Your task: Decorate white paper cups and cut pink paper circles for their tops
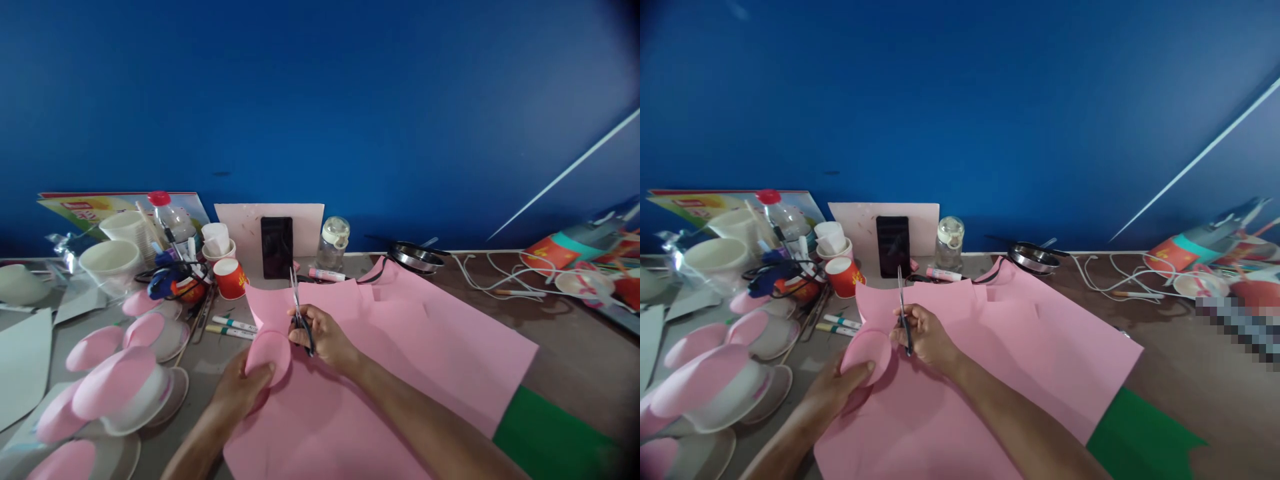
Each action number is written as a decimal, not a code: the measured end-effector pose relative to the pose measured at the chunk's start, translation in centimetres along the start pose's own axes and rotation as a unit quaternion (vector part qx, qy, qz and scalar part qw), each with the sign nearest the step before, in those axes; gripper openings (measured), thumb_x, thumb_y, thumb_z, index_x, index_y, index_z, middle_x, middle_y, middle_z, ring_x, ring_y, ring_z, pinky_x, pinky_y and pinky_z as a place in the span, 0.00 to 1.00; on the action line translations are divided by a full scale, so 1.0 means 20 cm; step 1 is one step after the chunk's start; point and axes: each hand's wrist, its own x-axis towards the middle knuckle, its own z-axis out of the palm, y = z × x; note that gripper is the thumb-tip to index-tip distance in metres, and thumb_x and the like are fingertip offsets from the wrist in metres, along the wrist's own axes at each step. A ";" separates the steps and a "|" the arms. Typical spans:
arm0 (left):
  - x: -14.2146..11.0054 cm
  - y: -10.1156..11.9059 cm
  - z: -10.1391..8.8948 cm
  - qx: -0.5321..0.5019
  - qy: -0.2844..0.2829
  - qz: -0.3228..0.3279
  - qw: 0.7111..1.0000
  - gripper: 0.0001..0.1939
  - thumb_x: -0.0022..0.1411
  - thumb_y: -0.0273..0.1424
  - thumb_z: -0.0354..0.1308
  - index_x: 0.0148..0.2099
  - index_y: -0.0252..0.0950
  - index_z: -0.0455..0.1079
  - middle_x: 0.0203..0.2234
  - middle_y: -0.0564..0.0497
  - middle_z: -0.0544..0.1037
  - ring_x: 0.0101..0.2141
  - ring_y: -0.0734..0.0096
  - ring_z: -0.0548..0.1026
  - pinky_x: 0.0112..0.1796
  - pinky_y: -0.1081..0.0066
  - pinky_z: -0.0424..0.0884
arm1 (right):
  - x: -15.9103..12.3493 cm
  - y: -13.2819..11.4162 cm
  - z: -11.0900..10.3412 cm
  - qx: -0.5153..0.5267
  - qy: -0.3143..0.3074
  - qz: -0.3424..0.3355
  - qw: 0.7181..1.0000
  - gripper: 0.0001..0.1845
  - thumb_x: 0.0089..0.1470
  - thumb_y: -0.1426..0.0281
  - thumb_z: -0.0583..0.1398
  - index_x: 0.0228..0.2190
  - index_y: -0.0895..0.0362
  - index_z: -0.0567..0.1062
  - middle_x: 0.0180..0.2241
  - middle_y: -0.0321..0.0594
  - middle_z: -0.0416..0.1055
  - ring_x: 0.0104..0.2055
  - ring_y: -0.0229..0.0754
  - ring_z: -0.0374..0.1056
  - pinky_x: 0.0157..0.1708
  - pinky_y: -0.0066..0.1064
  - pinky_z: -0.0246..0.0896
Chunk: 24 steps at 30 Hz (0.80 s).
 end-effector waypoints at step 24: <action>0.04 -0.10 0.00 -0.163 -0.135 0.048 0.976 0.21 0.47 0.39 0.69 0.42 0.35 0.72 0.29 0.48 0.80 0.26 0.71 0.75 0.27 0.75 0.69 | 0.00 0.11 0.04 -0.043 0.110 -0.089 0.989 0.24 0.42 0.73 0.61 0.41 0.55 0.60 0.19 0.23 0.61 0.18 0.31 0.55 0.18 0.21 0.47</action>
